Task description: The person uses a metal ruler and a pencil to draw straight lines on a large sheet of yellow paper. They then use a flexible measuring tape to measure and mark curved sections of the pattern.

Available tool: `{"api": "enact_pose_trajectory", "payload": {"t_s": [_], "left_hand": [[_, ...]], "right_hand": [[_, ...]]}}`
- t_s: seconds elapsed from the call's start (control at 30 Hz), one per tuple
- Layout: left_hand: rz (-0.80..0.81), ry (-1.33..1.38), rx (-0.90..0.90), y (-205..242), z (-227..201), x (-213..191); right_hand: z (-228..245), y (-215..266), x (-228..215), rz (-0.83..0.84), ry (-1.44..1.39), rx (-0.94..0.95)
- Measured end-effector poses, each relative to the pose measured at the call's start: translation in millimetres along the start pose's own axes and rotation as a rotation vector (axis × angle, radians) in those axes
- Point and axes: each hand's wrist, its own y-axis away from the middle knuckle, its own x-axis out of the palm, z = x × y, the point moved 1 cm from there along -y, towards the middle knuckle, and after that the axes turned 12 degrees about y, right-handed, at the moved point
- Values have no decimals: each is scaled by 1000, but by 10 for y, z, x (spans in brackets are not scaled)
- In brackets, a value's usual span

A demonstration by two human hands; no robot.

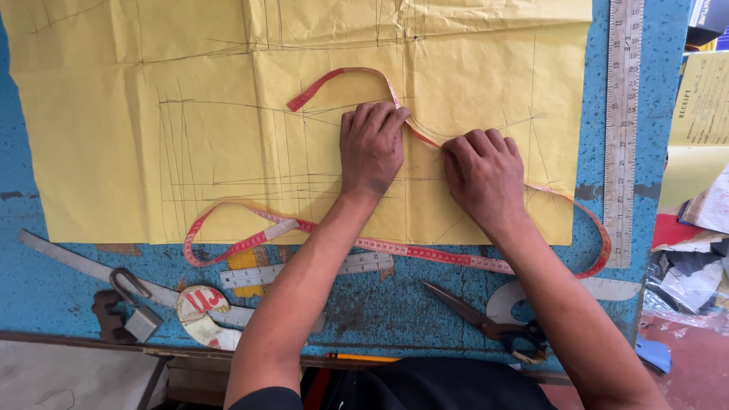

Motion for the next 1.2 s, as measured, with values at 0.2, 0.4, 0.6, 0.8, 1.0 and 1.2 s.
{"api": "enact_pose_trajectory", "payload": {"t_s": [0.2,0.4,0.6,0.8,1.0,1.2], "left_hand": [[-28,-36,20,-18,13,31],[18,-36,-47,-38,-58,-13],[99,46,-54,-65,-324,5],[46,77,45,-44,-342,169],[70,61,35,32,-331,212],[50,82,53,37,-355,208]], "right_hand": [[-76,-39,20,-11,-1,9],[-71,-98,-12,-19,-14,10],[-80,-56,44,-34,1,11],[-165,-77,50,12,-2,-7],[-632,47,-149,90,30,-46],[-1198,236,-293,105,44,16]]}}
